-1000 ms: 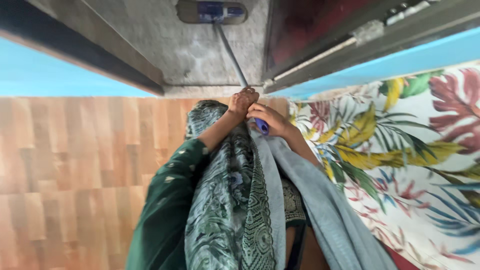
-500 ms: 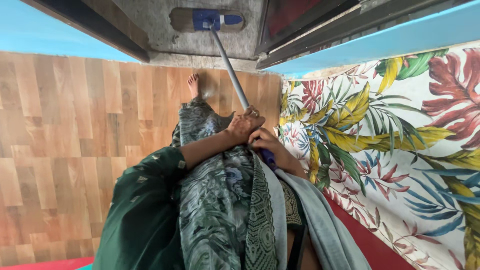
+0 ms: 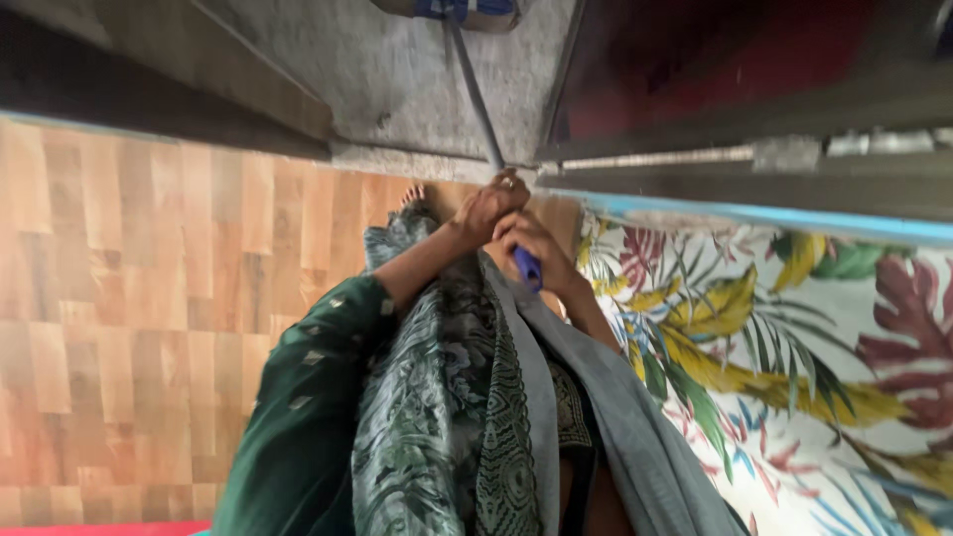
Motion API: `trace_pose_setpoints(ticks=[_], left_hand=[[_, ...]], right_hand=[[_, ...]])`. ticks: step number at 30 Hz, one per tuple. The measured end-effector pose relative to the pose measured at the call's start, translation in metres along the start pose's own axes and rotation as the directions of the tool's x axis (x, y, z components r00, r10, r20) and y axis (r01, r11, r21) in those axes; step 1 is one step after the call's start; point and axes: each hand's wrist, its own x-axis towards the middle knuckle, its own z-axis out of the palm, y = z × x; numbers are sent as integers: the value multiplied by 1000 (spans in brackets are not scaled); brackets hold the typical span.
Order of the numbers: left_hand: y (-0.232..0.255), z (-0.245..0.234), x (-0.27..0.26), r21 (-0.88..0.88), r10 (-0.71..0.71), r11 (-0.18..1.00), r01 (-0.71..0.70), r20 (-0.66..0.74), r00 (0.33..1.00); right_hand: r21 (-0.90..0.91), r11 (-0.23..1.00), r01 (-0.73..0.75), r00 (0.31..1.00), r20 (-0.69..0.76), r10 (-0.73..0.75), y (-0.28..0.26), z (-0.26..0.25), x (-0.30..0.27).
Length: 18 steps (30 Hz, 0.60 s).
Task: The person mops the tiled floor and the wooden-patterned floor using a flat mop, moving the mop head back and forth across the surfaces.
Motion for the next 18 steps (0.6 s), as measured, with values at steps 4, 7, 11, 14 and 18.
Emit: trace_pose_setpoints(ticks=[4, 7, 11, 14, 18], left_hand=[[-100, -15, 77, 190, -31, 981, 32, -6, 1000], [-147, -47, 106, 285, -179, 947, 150, 78, 981], [-178, -64, 119, 410, -188, 901, 142, 73, 980], [-177, -53, 94, 366, -212, 915, 170, 75, 974], [-149, -29, 45, 344, -206, 923, 175, 57, 977]], right_hand=[[34, 999, -41, 999, 6, 41, 50, -32, 87], [-183, 976, 121, 991, -28, -128, 80, -47, 139], [-252, 964, 85, 996, -8, -89, 105, -49, 159], [-319, 948, 18, 1000, -9, -22, 120, -26, 137], [-537, 843, -35, 999, 6, 45, 129, 25, 86]])
